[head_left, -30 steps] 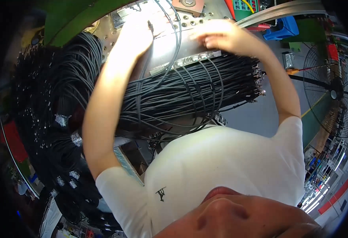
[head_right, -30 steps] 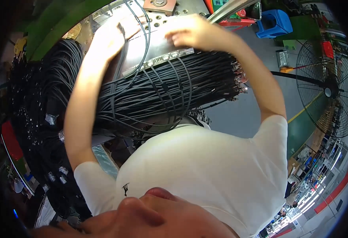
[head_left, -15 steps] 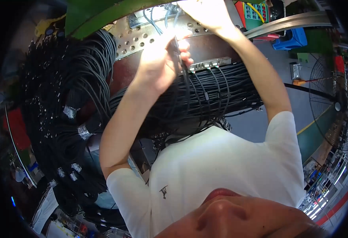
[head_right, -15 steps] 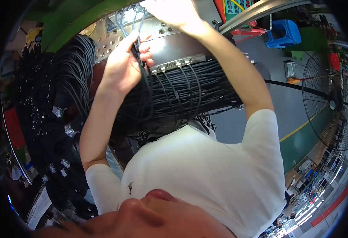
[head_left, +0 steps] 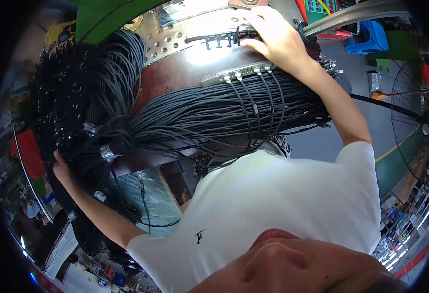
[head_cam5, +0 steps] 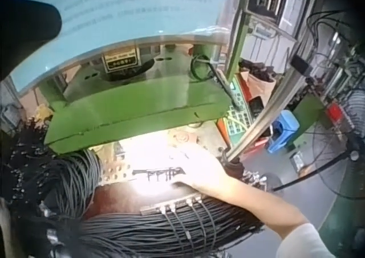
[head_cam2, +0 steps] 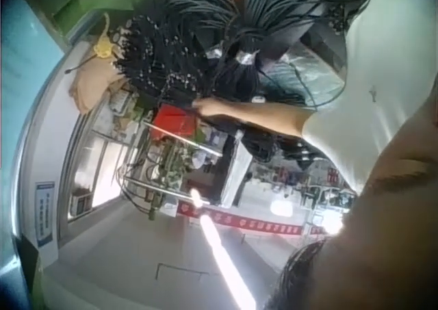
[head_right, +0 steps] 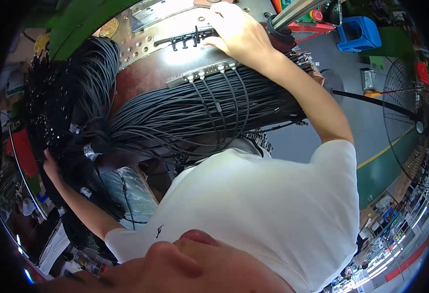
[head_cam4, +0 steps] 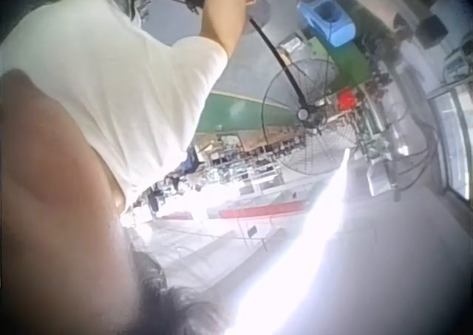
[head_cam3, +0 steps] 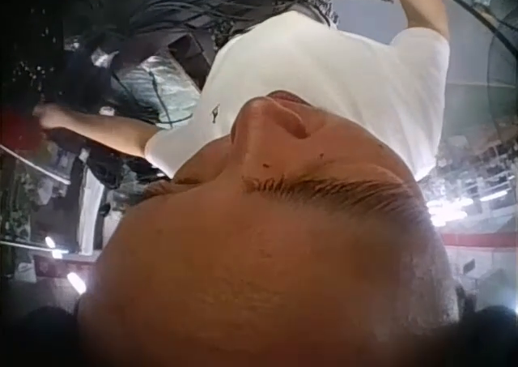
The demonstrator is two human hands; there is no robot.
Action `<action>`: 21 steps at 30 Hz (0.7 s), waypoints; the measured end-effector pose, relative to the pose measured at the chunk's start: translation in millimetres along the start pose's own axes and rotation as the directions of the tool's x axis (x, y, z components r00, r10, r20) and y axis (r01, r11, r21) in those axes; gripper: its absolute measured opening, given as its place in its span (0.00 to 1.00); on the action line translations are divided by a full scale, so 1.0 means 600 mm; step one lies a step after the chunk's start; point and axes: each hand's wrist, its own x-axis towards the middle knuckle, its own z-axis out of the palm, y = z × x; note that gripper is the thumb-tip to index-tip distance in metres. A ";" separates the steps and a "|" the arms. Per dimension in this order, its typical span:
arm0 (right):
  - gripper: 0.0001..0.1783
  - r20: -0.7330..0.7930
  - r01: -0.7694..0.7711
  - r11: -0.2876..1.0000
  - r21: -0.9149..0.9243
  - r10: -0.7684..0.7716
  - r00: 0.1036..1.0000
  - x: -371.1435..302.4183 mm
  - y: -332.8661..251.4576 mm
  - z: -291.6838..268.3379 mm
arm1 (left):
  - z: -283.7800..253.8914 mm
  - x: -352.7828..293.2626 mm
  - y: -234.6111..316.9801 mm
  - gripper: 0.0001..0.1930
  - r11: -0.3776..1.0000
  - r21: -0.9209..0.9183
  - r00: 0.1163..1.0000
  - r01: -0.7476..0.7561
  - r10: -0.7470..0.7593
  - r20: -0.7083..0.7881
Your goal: The recorder is inserting cable connectors into a fixture at a factory workstation to organize or test them.
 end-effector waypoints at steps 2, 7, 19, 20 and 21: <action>0.17 0.047 0.001 0.994 0.111 -0.007 0.999 -0.056 0.012 -0.008 | -0.114 -0.043 0.229 0.28 0.936 0.169 0.938 0.309 -0.329 0.112; 0.12 0.238 -0.115 0.949 0.294 0.044 0.970 -0.085 -0.026 0.001 | -0.284 -0.209 0.516 0.23 0.220 -0.942 0.907 0.254 0.284 0.311; 0.15 0.203 -0.165 0.936 0.310 0.104 0.974 0.117 0.080 0.102 | -0.312 -0.181 0.874 0.11 -0.219 -0.749 0.544 0.626 0.810 0.218; 0.15 0.195 -0.154 0.926 0.344 0.090 0.977 0.128 0.068 0.109 | -0.257 -0.128 0.875 0.10 -0.273 -0.462 0.358 0.844 0.928 0.105; 0.15 0.196 -0.169 0.923 0.347 0.104 0.975 0.125 0.081 0.112 | -0.271 -0.104 0.886 0.10 -0.194 -0.115 0.181 0.974 0.977 -0.114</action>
